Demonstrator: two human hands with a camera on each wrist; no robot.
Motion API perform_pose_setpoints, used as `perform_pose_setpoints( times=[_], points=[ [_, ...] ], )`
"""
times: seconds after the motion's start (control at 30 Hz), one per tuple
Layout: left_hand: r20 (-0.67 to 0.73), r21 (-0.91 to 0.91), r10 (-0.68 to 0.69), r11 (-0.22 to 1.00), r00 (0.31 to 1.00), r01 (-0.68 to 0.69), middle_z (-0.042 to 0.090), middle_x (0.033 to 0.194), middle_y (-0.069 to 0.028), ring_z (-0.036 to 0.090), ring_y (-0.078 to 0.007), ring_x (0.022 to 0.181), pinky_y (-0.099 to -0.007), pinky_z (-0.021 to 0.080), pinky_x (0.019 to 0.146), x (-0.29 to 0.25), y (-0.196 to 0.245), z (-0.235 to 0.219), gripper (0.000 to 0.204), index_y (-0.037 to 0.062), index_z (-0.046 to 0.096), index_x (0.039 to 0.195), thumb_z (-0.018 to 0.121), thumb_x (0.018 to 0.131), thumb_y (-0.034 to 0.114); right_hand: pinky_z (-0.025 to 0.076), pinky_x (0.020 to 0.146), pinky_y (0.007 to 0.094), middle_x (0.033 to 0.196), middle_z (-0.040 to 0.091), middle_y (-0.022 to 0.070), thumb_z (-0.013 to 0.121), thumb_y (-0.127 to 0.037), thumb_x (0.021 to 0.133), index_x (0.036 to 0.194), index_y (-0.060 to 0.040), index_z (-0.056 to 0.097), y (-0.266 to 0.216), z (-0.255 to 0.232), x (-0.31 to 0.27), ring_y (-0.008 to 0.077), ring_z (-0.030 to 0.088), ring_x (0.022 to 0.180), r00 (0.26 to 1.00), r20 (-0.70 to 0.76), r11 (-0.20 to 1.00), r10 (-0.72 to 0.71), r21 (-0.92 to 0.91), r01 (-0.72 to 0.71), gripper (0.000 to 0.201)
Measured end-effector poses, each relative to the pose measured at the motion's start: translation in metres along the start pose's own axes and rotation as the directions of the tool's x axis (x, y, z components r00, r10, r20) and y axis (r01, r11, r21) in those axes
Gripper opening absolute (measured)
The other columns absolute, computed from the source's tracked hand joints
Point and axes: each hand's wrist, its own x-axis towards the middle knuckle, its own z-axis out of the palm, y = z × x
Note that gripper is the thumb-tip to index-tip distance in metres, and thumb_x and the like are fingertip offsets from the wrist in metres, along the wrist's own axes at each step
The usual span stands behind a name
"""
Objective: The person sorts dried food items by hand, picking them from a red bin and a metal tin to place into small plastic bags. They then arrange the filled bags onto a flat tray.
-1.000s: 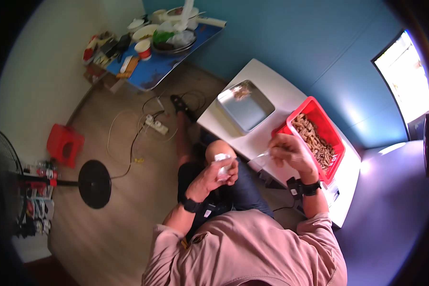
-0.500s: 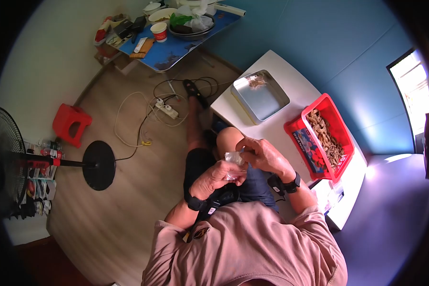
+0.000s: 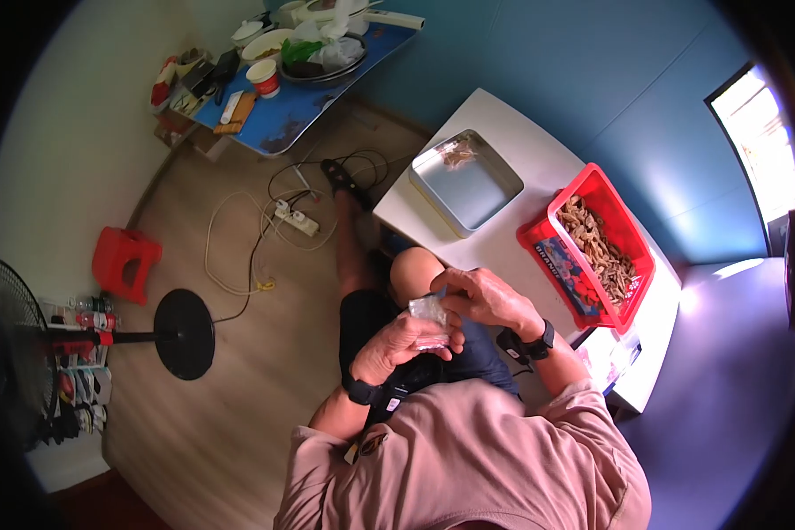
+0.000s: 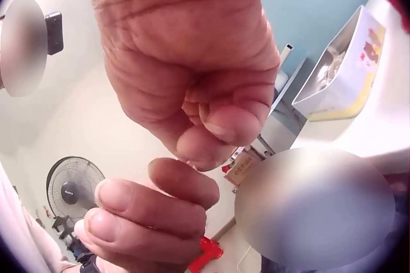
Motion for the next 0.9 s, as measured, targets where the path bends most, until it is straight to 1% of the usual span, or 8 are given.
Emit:
perform_pose_setpoints(
  times=[0.03,0.13,0.2,0.23,0.4,0.67,0.83,0.9],
  points=[
    [-0.062,-0.038,0.008,0.999,0.998,-0.01,0.068,0.092,-0.0172,0.068,-0.0302,0.082,-0.0383,0.058,0.069,0.001,-0.001,-0.002,0.026,-0.0011,0.061,0.106,0.059,0.083,0.01,0.051,0.063,0.0382,0.075,0.065,0.016,0.063,-0.004,0.082,0.11,-0.0026,0.058,0.003,-0.003,0.003,0.0305,0.066,0.068,1.0,-0.015,1.0,0.001,-0.004,-0.001,0.028],
    [-0.165,-0.067,0.033,0.997,0.986,-0.045,0.066,0.089,-0.0139,0.067,-0.0294,0.081,-0.0376,0.057,0.068,0.006,0.008,-0.011,0.018,0.0014,0.06,0.098,0.058,0.08,0.003,0.053,0.069,0.0414,0.105,0.063,0.0169,0.066,-0.011,0.081,0.117,-0.0028,0.057,0.025,-0.017,0.015,0.0348,0.066,0.081,0.93,-0.369,0.963,-0.009,-0.252,-0.091,0.038],
    [-0.151,-0.163,0.2,0.961,0.968,-0.224,0.061,0.084,-0.0095,0.063,-0.0265,0.081,-0.0352,0.055,0.068,0.015,0.012,-0.039,0.014,0.0037,0.056,0.092,0.057,0.078,0.0,0.053,0.07,0.0431,0.109,0.062,0.0153,0.068,-0.015,0.081,0.118,-0.0035,0.057,0.046,-0.028,0.026,0.0366,0.064,0.084,0.877,-0.478,0.854,0.045,-0.437,-0.282,0.041],
    [-0.207,-0.157,0.226,0.953,0.952,-0.26,0.056,0.081,-0.0072,0.059,-0.0238,0.08,-0.0333,0.051,0.068,0.016,0.02,-0.042,0.015,0.0058,0.053,0.089,0.057,0.077,-0.003,0.051,0.068,0.0462,0.109,0.06,0.0156,0.066,-0.019,0.082,0.123,-0.0049,0.054,0.06,-0.03,0.029,0.0384,0.062,0.086,0.88,-0.471,0.833,0.069,-0.459,-0.311,0.045],
    [-0.333,-0.149,0.32,0.911,0.887,-0.384,0.058,0.081,-0.0081,0.059,-0.0192,0.072,-0.0286,0.046,0.059,0.019,0.054,-0.058,0.014,0.0084,0.053,0.087,0.063,0.08,0.001,0.05,0.054,0.0428,0.074,0.06,0.0114,0.063,-0.017,0.08,0.077,-0.0058,0.055,0.105,0.0,0.037,0.032,0.063,0.063,0.925,-0.379,0.785,-0.025,-0.58,-0.217,0.015],
    [-0.578,0.008,0.317,0.924,0.752,-0.383,0.057,0.075,-0.0036,0.058,-0.0158,0.064,-0.0262,0.044,0.052,0.036,0.063,-0.066,0.022,0.0097,0.055,0.084,0.076,0.082,0.016,0.049,0.049,0.039,0.071,0.055,0.0096,0.063,-0.013,0.073,0.075,-0.0047,0.051,0.081,0.032,0.027,0.0293,0.061,0.06,0.915,-0.393,0.854,-0.09,-0.503,-0.132,0.015],
    [-0.664,0.278,0.461,0.883,0.589,-0.378,0.055,0.065,-0.0006,0.055,-0.0127,0.055,-0.024,0.043,0.05,0.063,0.074,-0.056,0.024,0.0107,0.056,0.084,0.079,0.078,0.015,0.05,0.049,0.0388,0.078,0.059,0.0095,0.066,-0.015,0.074,0.094,-0.0037,0.061,0.053,-0.01,0.03,0.0291,0.063,0.063,0.928,-0.364,0.9,-0.078,-0.426,-0.091,0.023],
    [-0.663,0.321,0.477,0.877,0.576,-0.356,0.056,0.064,-0.0007,0.055,-0.0122,0.055,-0.0234,0.043,0.049,0.072,0.079,-0.053,0.024,0.0104,0.056,0.084,0.079,0.077,0.014,0.05,0.05,0.0391,0.083,0.06,0.0094,0.067,-0.017,0.079,0.104,-0.0051,0.062,0.039,-0.036,0.038,0.0295,0.063,0.064,0.809,-0.58,0.893,-0.099,-0.41,-0.185,0.028]
  ],
)
